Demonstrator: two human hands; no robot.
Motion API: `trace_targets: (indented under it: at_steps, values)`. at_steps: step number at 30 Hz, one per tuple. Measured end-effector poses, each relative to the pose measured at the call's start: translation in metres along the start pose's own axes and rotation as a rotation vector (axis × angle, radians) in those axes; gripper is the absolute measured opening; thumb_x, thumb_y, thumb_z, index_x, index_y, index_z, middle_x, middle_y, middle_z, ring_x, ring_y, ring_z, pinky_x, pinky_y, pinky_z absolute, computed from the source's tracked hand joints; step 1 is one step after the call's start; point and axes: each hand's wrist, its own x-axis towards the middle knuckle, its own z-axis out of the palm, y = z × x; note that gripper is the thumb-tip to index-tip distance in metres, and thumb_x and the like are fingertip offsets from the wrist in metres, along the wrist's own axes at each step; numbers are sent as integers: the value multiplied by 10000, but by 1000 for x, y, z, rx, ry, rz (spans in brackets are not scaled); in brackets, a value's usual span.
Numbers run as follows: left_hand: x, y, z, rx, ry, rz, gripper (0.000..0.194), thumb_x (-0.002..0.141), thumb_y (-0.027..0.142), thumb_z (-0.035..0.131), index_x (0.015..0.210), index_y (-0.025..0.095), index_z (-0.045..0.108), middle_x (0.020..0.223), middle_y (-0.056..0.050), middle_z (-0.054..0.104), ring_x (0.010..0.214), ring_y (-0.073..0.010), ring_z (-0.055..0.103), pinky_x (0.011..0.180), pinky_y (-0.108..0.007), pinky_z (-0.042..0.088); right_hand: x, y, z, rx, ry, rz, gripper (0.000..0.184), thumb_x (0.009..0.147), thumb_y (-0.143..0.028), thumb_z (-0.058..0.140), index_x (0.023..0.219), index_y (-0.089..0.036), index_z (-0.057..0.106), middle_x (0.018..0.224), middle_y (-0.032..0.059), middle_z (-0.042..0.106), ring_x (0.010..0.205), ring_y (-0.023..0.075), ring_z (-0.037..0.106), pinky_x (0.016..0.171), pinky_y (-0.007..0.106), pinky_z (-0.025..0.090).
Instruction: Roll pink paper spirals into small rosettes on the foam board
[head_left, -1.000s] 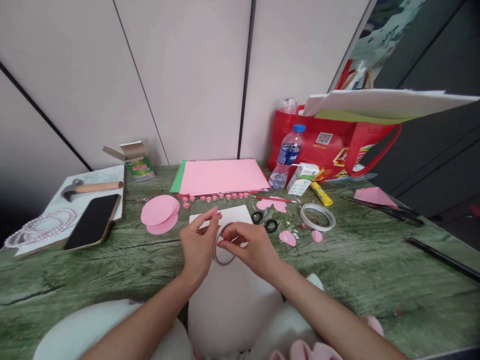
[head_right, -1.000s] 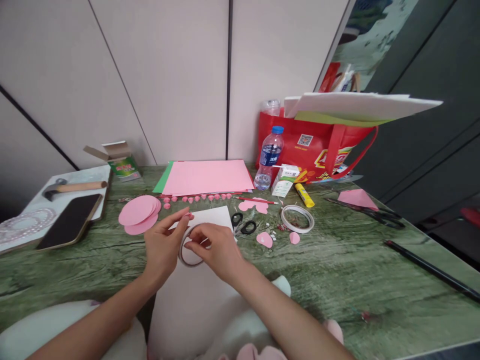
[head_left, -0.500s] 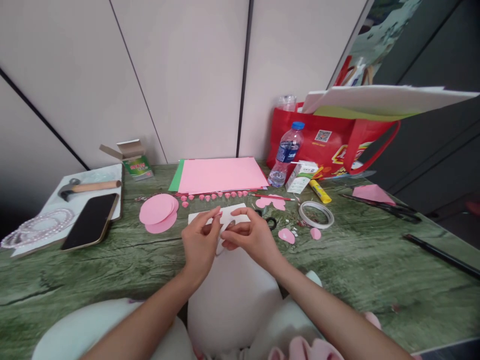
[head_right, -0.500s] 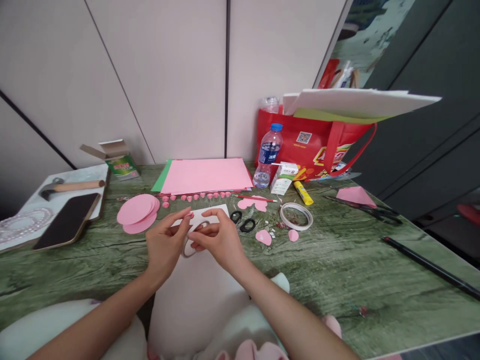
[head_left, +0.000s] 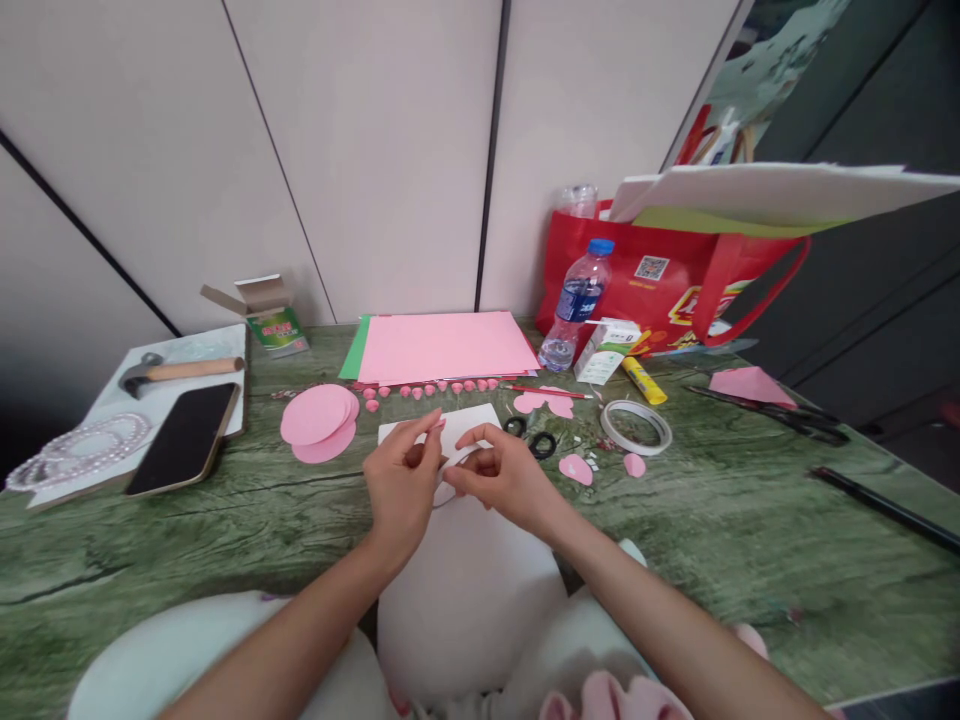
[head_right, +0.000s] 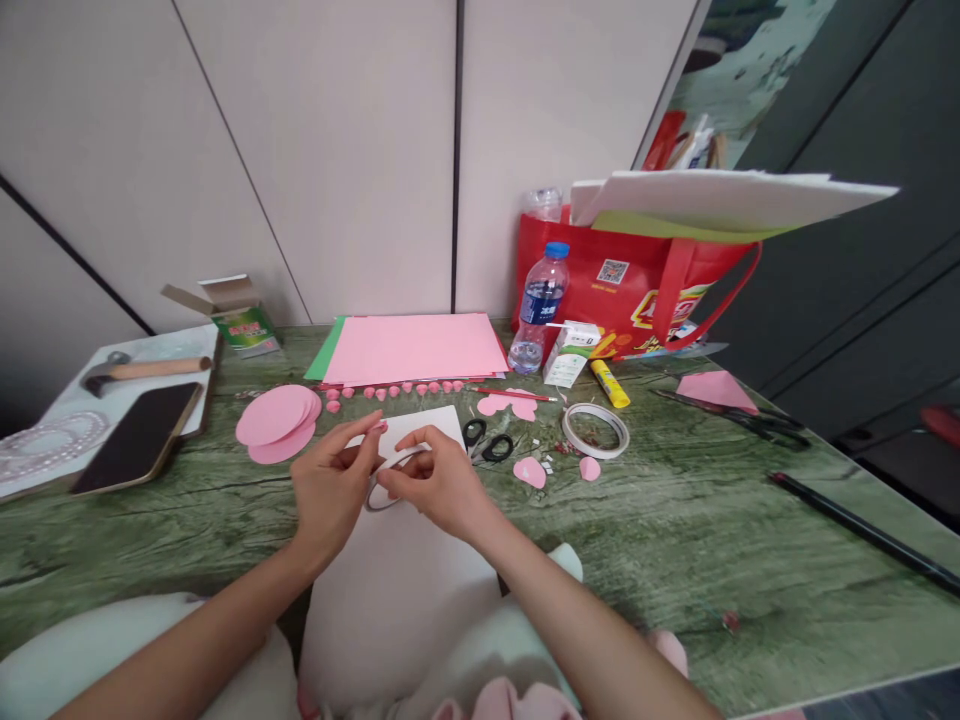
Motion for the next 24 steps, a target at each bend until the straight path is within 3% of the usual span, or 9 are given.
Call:
trace_targets:
  at_steps: [5, 13, 20, 24]
  values:
    - [4, 0, 0, -51, -25, -135, 252, 700, 330, 611, 881, 168, 680, 809, -44, 677, 393, -71, 525, 342, -179, 411, -1, 1, 1, -43, -33, -66, 327, 622, -309, 679, 815, -198, 440, 536, -63, 580, 471, 93, 537, 446, 202, 379]
    - [3, -4, 1, -65, -94, -110, 225, 702, 317, 610, 875, 197, 691, 897, -50, 691, 587, -138, 641, 462, -204, 498, 1, 1, -2, 60, -33, -68, 372, 611, -380, 687, 813, -195, 435, 528, -45, 596, 392, 76, 462, 384, 201, 370]
    - [2, -1, 2, -11, -107, -134, 226, 710, 332, 601, 873, 204, 689, 840, -30, 696, 325, -56, 488, 276, -178, 363, -1, -5, 0, 169, -157, -50, 299, 738, -445, 549, 838, -183, 446, 522, -16, 612, 412, 96, 506, 396, 206, 381]
    - [1, 1, 3, -23, -87, -147, 196, 698, 298, 614, 842, 191, 691, 830, -28, 697, 381, -69, 536, 337, -180, 428, 0, -5, -4, 256, -168, -42, 277, 779, -439, 488, 861, -176, 465, 524, -9, 619, 422, 94, 509, 412, 203, 395]
